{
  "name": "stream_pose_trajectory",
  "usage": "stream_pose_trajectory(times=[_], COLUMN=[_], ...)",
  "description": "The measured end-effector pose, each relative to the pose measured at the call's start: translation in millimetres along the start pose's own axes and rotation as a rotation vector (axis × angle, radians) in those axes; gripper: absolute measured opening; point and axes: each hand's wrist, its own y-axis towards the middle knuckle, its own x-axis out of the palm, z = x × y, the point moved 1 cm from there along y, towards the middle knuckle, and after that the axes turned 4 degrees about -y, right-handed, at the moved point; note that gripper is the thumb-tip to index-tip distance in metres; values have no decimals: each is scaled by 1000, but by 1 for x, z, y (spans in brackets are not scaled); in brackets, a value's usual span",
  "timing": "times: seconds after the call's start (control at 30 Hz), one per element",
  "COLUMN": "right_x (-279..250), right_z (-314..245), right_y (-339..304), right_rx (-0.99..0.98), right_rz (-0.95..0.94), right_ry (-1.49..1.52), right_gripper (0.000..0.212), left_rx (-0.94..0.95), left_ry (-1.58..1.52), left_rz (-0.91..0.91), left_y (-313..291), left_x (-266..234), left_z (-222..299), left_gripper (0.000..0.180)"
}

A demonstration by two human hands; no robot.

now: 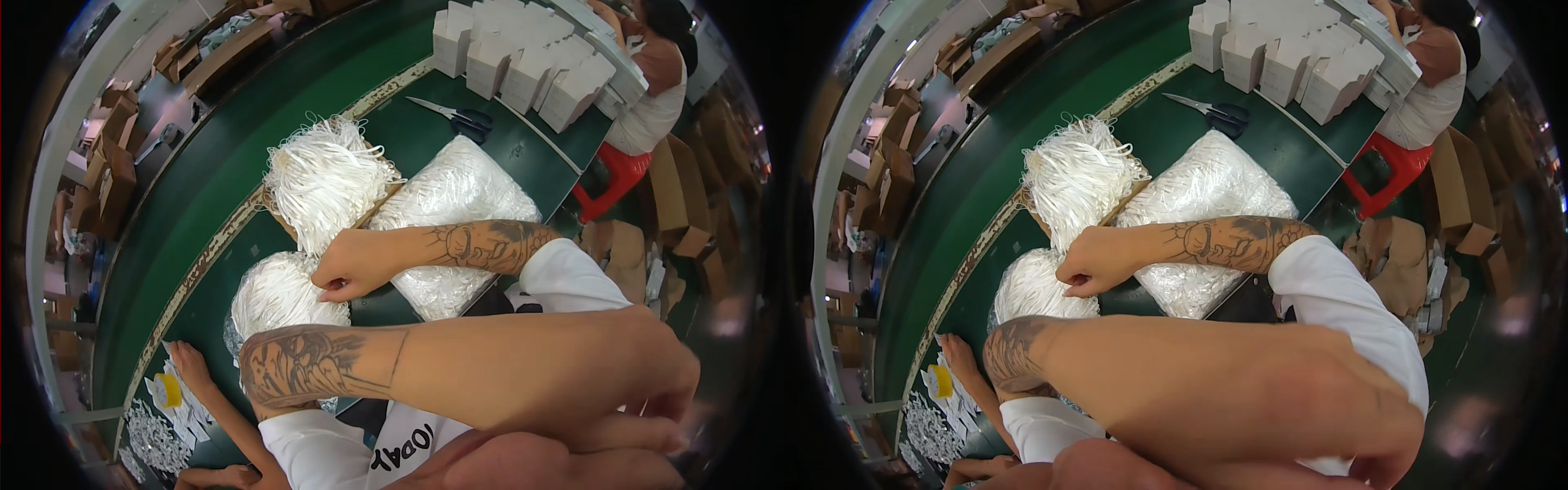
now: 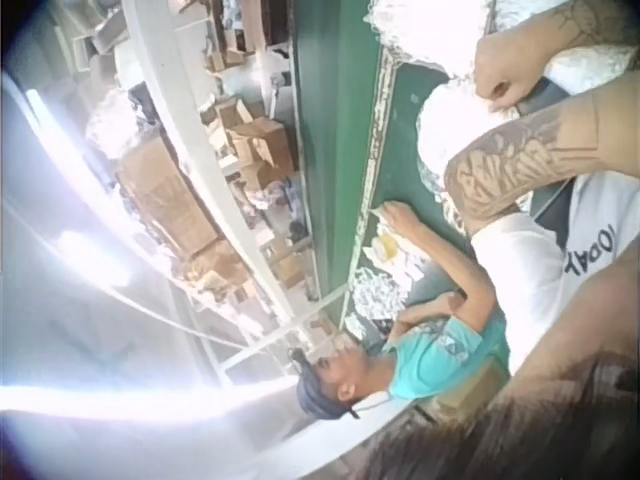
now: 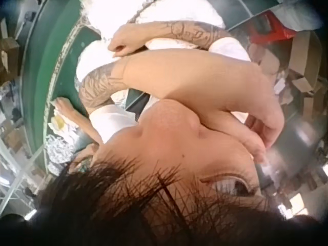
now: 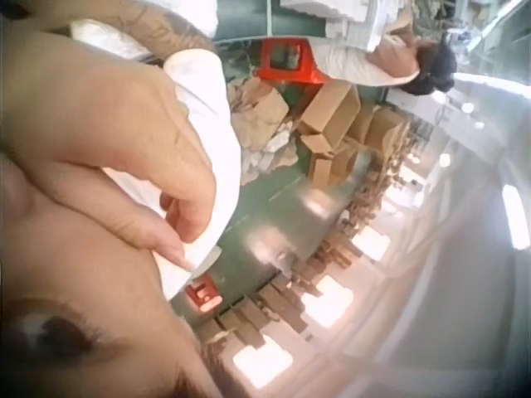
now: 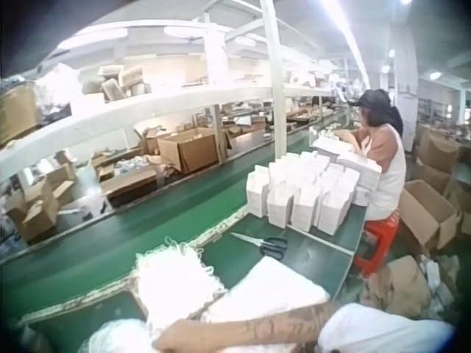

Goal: The person touches bundles of materials on an assembly line table, holds a stack of instruction leaflets, and inserts the leaflets into open cardboard boxes.

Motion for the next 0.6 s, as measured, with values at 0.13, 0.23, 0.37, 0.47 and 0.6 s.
stream_pose_trajectory(times=[0.13,0.23,0.37,0.47,0.6], right_x=[-1,8,-2,0,3], right_z=[5,-9,2,0,0], right_y=[-4,15,-2,1,0], right_rx=[-60,-152,-85,-77,-55], right_rz=[39,27,50,29,15], right_ry=[19,22,-7,-3,-19], right_gripper=[32,31,30,30,31], left_rx=[-149,-18,207,151,237], left_ry=[-39,94,189,276,476], left_rz=[-425,6,461,606,771], left_y=[-29,-46,-71,-89,-115], left_x=[-13,14,25,60,70], left_z=[-39,-8,8,-3,9], left_gripper=[111,75,46,51,28])
